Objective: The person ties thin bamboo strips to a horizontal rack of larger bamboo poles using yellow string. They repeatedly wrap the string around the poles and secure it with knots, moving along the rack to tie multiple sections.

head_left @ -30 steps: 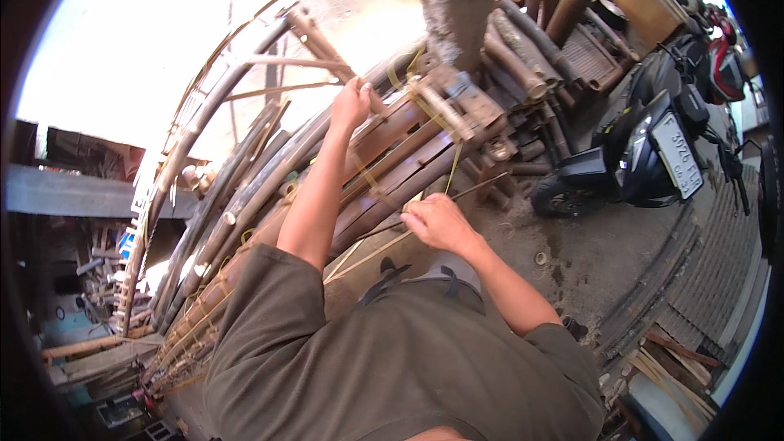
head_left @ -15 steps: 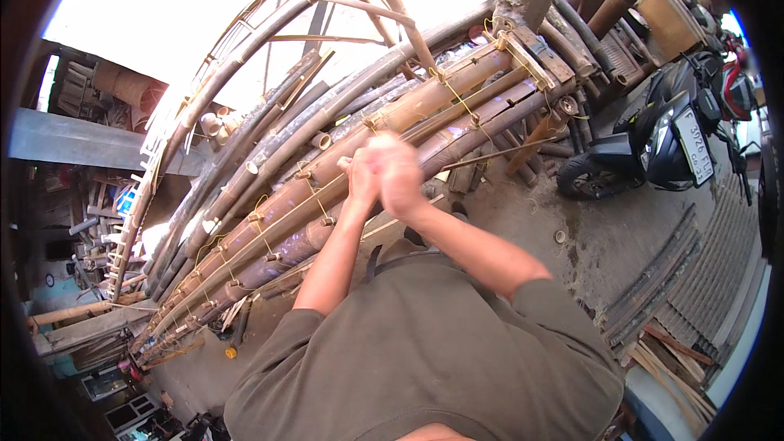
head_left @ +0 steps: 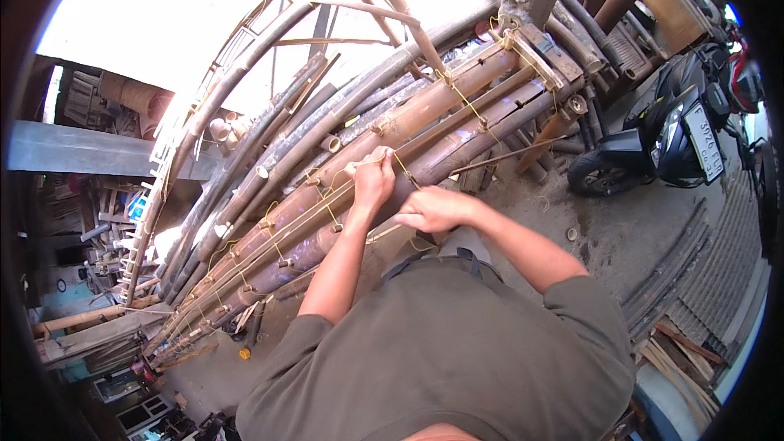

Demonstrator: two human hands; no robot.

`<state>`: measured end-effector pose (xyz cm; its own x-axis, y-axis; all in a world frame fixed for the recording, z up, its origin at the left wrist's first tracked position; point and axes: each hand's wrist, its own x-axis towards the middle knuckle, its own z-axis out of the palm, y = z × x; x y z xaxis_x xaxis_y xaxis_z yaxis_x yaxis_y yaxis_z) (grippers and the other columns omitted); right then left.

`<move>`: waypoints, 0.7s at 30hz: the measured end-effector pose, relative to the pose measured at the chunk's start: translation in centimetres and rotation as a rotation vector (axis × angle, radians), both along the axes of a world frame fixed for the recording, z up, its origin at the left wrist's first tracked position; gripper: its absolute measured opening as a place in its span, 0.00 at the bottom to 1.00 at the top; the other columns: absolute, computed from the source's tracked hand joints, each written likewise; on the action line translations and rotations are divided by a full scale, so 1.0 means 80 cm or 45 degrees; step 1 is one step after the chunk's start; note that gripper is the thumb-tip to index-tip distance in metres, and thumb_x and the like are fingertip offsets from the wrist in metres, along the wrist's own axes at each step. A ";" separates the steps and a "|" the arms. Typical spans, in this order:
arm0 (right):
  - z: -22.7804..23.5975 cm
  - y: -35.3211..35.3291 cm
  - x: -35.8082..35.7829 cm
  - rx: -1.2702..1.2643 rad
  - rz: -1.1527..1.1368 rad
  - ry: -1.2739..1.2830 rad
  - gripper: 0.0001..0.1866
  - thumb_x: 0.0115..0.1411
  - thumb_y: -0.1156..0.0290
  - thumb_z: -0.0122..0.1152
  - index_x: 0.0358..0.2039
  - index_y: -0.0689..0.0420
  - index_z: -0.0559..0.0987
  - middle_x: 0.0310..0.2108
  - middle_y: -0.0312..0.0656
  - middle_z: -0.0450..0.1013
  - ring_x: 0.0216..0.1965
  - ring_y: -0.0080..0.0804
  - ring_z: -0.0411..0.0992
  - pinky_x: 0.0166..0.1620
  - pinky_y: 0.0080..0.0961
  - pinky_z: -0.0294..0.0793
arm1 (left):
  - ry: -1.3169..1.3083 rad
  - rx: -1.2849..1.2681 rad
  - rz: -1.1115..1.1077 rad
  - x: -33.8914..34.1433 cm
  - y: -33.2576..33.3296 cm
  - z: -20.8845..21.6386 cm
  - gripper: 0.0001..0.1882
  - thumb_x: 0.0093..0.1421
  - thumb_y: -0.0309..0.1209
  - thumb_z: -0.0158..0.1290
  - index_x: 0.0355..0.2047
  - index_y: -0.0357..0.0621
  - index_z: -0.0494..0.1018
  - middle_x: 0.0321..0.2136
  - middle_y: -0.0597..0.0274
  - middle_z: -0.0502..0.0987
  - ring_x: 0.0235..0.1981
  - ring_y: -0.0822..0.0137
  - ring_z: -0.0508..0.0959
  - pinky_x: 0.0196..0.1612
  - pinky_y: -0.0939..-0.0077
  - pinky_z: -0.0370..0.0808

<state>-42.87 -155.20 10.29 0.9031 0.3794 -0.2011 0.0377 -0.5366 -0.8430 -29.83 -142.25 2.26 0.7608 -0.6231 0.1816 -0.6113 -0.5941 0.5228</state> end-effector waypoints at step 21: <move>-0.140 0.243 -0.044 1.069 -0.553 0.314 0.24 0.69 0.52 0.51 0.52 0.59 0.76 0.50 0.46 0.76 0.49 0.34 0.74 0.52 0.32 0.74 | -0.002 0.179 0.084 0.151 0.141 0.049 0.20 0.67 0.39 0.44 0.48 0.37 0.75 0.43 0.44 0.80 0.46 0.49 0.80 0.51 0.58 0.74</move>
